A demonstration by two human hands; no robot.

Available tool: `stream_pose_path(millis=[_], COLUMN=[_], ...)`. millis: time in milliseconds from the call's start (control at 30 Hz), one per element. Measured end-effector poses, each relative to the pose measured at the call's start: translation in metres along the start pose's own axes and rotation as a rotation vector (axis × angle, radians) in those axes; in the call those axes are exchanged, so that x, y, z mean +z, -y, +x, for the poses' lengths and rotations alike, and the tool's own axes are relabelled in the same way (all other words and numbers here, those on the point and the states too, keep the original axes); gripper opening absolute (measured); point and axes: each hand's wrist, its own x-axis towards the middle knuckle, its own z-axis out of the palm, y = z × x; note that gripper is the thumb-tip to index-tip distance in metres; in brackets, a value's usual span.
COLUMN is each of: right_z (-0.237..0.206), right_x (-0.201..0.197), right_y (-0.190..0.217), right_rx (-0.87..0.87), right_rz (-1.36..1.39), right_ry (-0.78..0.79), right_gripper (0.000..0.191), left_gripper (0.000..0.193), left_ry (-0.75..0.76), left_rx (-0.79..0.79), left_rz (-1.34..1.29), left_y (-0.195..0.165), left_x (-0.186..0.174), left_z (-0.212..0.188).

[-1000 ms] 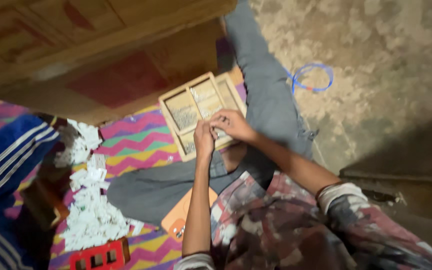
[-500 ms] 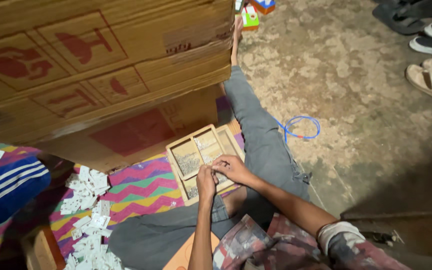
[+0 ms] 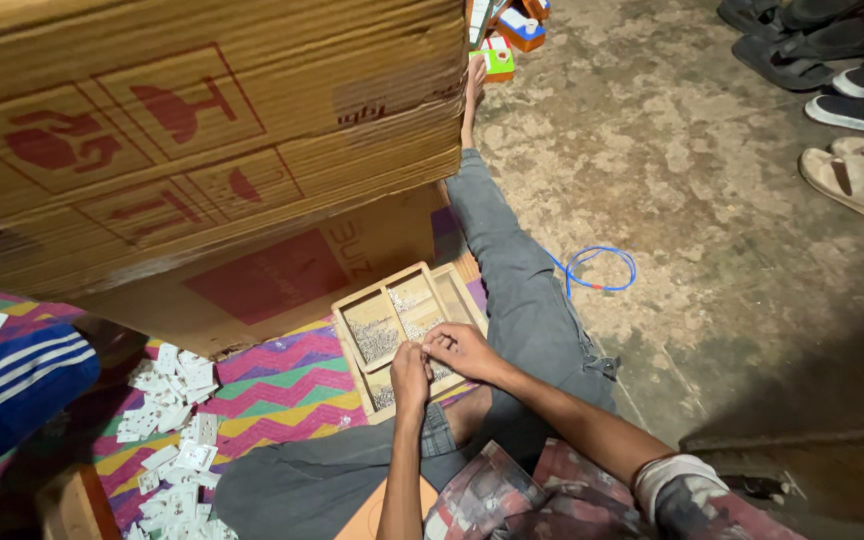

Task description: The person sits on the floor and sorts small metal fasteners from a compartmentalized wooden tray, picking items one at a time and placing them into piles on the mat. They occasionally reach into the tray for more parts and continue sorting throughout the clip.

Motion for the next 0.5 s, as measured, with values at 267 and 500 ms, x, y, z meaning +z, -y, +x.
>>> stream_pose_path(millis=[267,500], right_z=[-0.001,-0.004], right_x=[0.003,0.004], right_y=[-0.029,-0.021], right_rx=[0.039,0.131], right_rz=[-0.007,0.099], right_ry=[-0.118,-0.080], right_gripper=[0.021,0.018], left_gripper=[0.028,0.041], left_ry=[-0.186,-0.356], left_rx=[-0.011,-0.054], left_rz=[-0.246,-0.170], left_y=[0.022,0.027], left_x=[-0.018,-0.040], left_z=[0.005,0.012])
